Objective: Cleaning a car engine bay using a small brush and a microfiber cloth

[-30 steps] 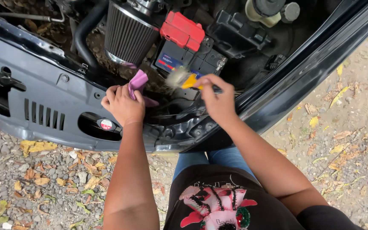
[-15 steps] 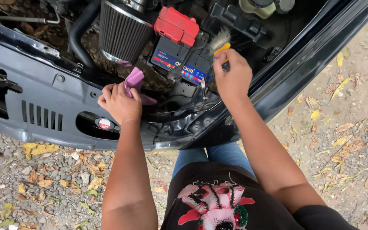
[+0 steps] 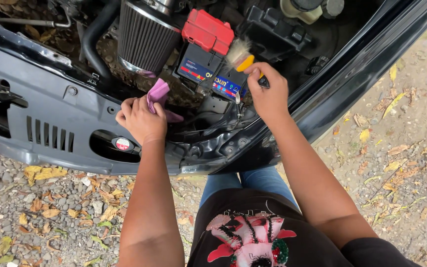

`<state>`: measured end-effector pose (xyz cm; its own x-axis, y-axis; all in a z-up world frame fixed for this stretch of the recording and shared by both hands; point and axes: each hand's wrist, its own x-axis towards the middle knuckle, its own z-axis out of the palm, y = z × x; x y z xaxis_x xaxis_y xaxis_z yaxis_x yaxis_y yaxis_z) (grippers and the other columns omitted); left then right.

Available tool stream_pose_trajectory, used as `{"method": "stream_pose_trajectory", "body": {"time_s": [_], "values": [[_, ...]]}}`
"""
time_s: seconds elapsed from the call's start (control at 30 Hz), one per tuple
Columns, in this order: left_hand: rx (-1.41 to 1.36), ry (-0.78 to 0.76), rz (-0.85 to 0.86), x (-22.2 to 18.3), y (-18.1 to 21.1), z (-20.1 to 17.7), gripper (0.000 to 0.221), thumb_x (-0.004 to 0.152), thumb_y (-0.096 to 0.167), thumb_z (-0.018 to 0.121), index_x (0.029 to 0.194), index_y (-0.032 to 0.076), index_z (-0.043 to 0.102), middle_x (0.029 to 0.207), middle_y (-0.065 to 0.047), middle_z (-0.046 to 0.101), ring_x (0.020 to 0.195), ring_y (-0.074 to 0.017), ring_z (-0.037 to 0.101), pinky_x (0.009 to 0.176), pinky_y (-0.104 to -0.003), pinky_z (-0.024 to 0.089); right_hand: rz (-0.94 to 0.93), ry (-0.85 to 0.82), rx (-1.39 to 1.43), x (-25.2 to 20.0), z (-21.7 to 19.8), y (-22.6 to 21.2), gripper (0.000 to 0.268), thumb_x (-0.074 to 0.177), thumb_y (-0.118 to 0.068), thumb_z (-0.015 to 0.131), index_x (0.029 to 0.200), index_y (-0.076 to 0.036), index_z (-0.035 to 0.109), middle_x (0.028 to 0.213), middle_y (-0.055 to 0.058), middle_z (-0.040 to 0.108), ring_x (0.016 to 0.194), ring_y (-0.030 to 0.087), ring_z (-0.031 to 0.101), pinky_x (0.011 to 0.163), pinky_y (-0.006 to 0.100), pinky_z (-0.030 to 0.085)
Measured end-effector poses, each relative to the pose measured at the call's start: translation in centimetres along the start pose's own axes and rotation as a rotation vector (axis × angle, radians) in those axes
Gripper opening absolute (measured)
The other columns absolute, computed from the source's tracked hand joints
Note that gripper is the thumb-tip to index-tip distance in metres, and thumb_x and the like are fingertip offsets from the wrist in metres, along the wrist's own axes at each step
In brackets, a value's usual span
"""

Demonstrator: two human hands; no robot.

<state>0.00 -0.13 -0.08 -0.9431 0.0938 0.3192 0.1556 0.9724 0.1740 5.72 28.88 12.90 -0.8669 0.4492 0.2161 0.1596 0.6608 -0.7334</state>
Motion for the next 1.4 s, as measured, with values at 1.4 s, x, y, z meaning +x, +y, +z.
{"method": "stream_pose_trajectory", "body": {"time_s": [1.4], "values": [[-0.024, 0.009, -0.001, 0.1, -0.1, 0.2, 0.017, 0.079, 0.031, 0.061, 0.092, 0.023, 0.068, 0.083, 0.003, 0.063, 0.104, -0.0159, 0.057, 0.093, -0.041, 0.037, -0.158, -0.346, -0.012, -10.5, 1.1, -3.7, 0.01, 0.088, -0.012, 0.065, 0.09, -0.02, 0.072, 0.075, 0.005, 0.07, 0.08, 0.03, 0.073, 0.074, 0.038, 0.059]]}}
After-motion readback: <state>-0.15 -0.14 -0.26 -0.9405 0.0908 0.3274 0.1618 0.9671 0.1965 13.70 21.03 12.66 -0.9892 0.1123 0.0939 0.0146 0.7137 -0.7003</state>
